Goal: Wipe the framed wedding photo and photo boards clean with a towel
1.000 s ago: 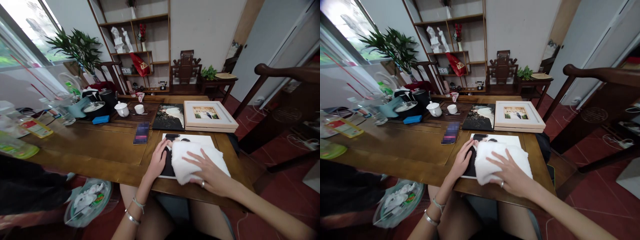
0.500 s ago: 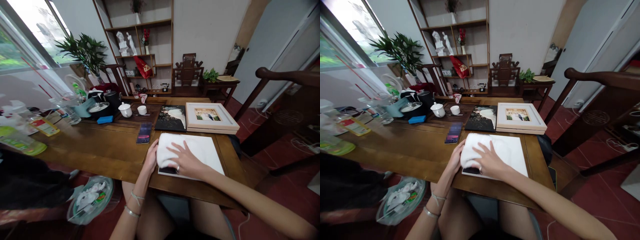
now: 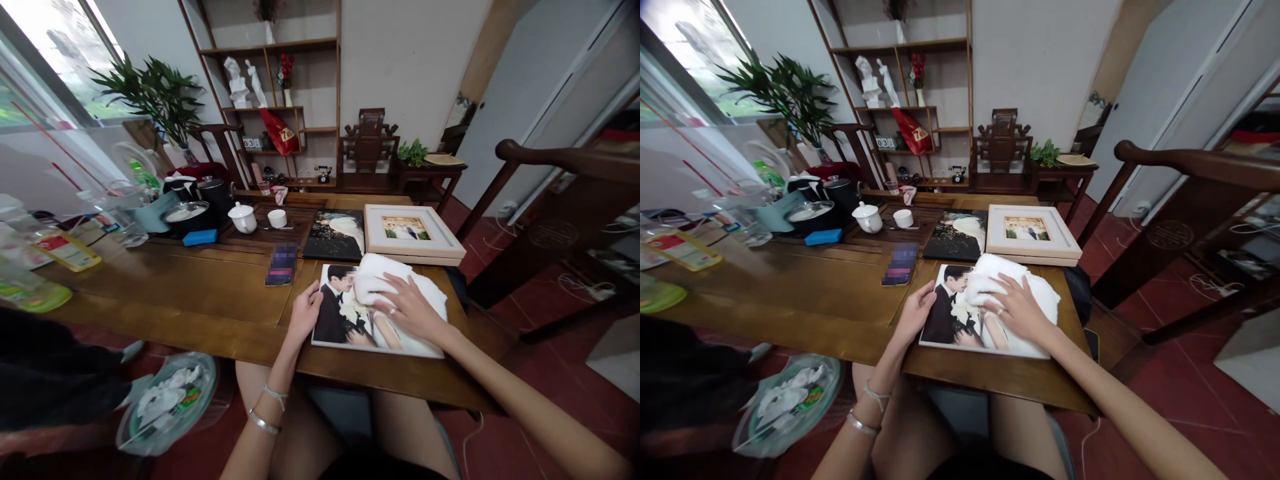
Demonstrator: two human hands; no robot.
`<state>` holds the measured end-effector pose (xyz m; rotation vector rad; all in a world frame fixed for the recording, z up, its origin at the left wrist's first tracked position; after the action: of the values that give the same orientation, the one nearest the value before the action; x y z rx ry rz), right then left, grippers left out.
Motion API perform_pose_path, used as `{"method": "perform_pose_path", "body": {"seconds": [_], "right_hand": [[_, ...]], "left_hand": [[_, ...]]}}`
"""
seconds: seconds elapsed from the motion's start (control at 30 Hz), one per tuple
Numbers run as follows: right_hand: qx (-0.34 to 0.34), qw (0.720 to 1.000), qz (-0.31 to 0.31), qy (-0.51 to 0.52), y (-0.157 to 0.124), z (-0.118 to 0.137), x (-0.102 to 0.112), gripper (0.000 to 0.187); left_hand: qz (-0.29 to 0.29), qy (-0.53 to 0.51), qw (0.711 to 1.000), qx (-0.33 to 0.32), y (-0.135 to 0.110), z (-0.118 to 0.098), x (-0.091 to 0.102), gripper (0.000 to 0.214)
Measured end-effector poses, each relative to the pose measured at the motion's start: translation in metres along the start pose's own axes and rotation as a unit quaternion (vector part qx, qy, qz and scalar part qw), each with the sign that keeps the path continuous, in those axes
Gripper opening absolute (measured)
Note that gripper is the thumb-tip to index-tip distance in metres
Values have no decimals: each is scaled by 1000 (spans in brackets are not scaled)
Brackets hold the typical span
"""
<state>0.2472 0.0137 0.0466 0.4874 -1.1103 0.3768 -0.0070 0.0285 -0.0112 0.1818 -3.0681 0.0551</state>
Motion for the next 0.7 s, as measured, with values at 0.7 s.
{"method": "perform_pose_path", "body": {"seconds": [0.7], "right_hand": [[100, 984, -107, 103, -56, 75, -21, 53]], "left_hand": [[35, -226, 973, 40, -63, -82, 24, 50]]}}
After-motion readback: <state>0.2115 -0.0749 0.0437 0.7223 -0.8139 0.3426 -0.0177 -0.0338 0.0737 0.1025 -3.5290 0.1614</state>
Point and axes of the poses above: each hand's wrist, its own y-axis towards the middle knuckle, its own x-axis out of the back of the hand, z = x × y, the point moved 1 cm from there along y, towards the middle knuckle, and after that the axes turned 7 degrees about y, right-handed, at the moved point
